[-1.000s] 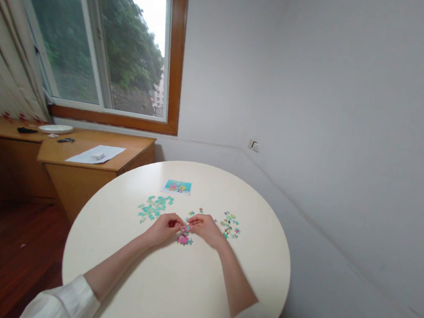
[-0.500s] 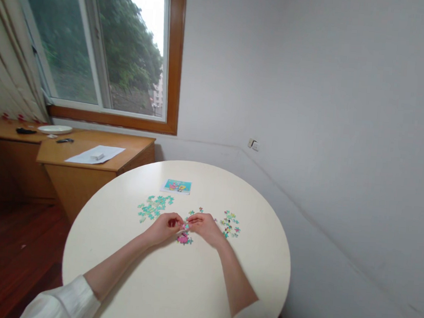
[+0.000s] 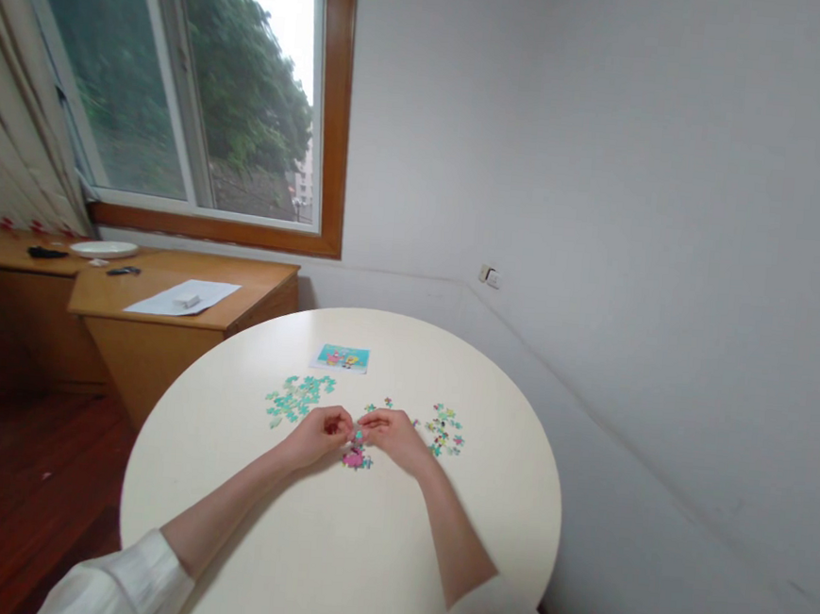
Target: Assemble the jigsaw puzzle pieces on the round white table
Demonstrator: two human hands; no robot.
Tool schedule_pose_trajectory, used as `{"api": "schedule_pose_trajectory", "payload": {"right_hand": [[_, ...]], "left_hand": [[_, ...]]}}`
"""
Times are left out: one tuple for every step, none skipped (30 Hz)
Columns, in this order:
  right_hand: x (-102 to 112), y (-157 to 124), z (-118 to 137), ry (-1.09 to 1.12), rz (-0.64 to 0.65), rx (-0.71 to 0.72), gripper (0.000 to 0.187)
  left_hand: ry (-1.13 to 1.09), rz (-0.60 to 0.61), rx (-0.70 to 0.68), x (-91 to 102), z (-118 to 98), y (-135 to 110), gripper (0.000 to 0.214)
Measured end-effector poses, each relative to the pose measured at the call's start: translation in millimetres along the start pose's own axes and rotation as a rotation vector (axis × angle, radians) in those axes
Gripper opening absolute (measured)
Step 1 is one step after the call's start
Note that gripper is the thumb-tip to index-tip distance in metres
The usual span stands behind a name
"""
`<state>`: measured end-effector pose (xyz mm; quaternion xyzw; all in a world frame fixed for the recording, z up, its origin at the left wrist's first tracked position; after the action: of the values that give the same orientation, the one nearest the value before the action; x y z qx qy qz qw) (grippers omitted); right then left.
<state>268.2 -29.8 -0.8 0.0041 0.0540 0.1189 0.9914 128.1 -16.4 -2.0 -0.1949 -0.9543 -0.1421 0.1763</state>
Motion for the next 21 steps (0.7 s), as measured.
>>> {"api": "schedule_pose_trajectory", "payload": {"right_hand": [[0.2,0.4,-0.6,-0.001,-0.003,0.000,0.034],[0.4,0.7,-1.3,-0.004,-0.007,-0.002,0.034],[0.6,0.9,-1.8,-0.009,-0.011,-0.003,0.035],[0.9,1.0,-2.3,-0.017,-0.015,-0.006,0.035],[1.2,1.0,-2.8,-0.029,-0.020,-0.009,0.034],[1.4,0.9,-3.0,-0.043,-0.024,-0.012,0.034],[1.6,0.8,-3.0,-0.059,-0.026,-0.013,0.033],[1.7,0.6,-2.9,-0.076,-0.027,-0.012,0.032],[1.7,0.4,-2.6,-0.091,-0.026,-0.010,0.032],[1.7,0.3,-2.2,-0.102,-0.024,-0.006,0.031],[1.5,0.2,-1.8,-0.110,-0.023,-0.002,0.031],[1.4,0.1,-1.4,-0.115,-0.020,0.002,0.030],[1.1,0.0,-1.0,-0.116,-0.017,0.005,0.030],[0.9,-0.1,-0.7,-0.114,-0.014,0.007,0.030],[0.6,-0.1,-0.5,-0.110,-0.011,0.009,0.030],[0.4,-0.2,-0.4,-0.105,-0.008,0.009,0.030],[0.3,-0.1,-0.7,-0.098,-0.005,0.010,0.030],[0.3,0.1,-1.1,-0.089,-0.004,0.009,0.030],[0.4,0.4,-1.9,-0.078,-0.006,0.008,0.031],[0.7,0.9,-2.9,-0.064,-0.009,0.005,0.031],[1.0,1.5,-4.1,-0.047,-0.013,0.002,0.032]], "left_hand": [[-0.018,-0.006,0.003,0.4,-0.3,0.0,0.010],[-0.027,-0.013,0.005,1.0,-0.5,0.1,0.012],[-0.029,-0.020,0.008,1.6,-0.7,0.2,0.013],[-0.027,-0.025,0.010,2.3,-1.0,0.3,0.014],[-0.024,-0.027,0.011,2.8,-1.3,0.4,0.014],[-0.020,-0.025,0.011,3.2,-1.6,0.6,0.015],[-0.016,-0.023,0.011,3.5,-1.9,0.6,0.015],[-0.013,-0.019,0.013,3.6,-2.1,0.7,0.016],[-0.012,-0.014,0.015,3.6,-2.3,0.7,0.016],[-0.012,-0.010,0.018,3.5,-2.4,0.6,0.017],[-0.015,-0.005,0.022,3.2,-2.3,0.5,0.017],[-0.020,-0.001,0.025,2.9,-2.1,0.4,0.018],[-0.027,0.007,0.028,2.3,-1.8,0.3,0.018],[-0.036,0.020,0.030,1.4,-1.5,0.2,0.019],[-0.046,0.037,0.031,0.4,-1.1,0.1,0.019],[-0.059,0.055,0.030,-0.7,-0.9,-0.1,0.020],[-0.072,0.073,0.029,-1.8,-0.8,-0.3,0.021],[-0.087,0.085,0.028,-2.5,-0.8,-0.6,0.021],[-0.101,0.091,0.027,-2.9,-1.1,-0.9,0.022],[-0.112,0.090,0.025,-3.0,-1.5,-1.2,0.022],[-0.119,0.088,0.022,-2.8,-2.0,-1.5,0.022]]}}
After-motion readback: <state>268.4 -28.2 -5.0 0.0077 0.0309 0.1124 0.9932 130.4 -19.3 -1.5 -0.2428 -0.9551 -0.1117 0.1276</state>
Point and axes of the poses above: each hand's wrist, its own y-axis towards the middle knuckle, its own x-axis out of the back of the hand, z = x × y, the point moved 4 cm from there along y, towards the middle knuckle, and after that the axes turned 11 degrees about y, right-handed, at the moved point
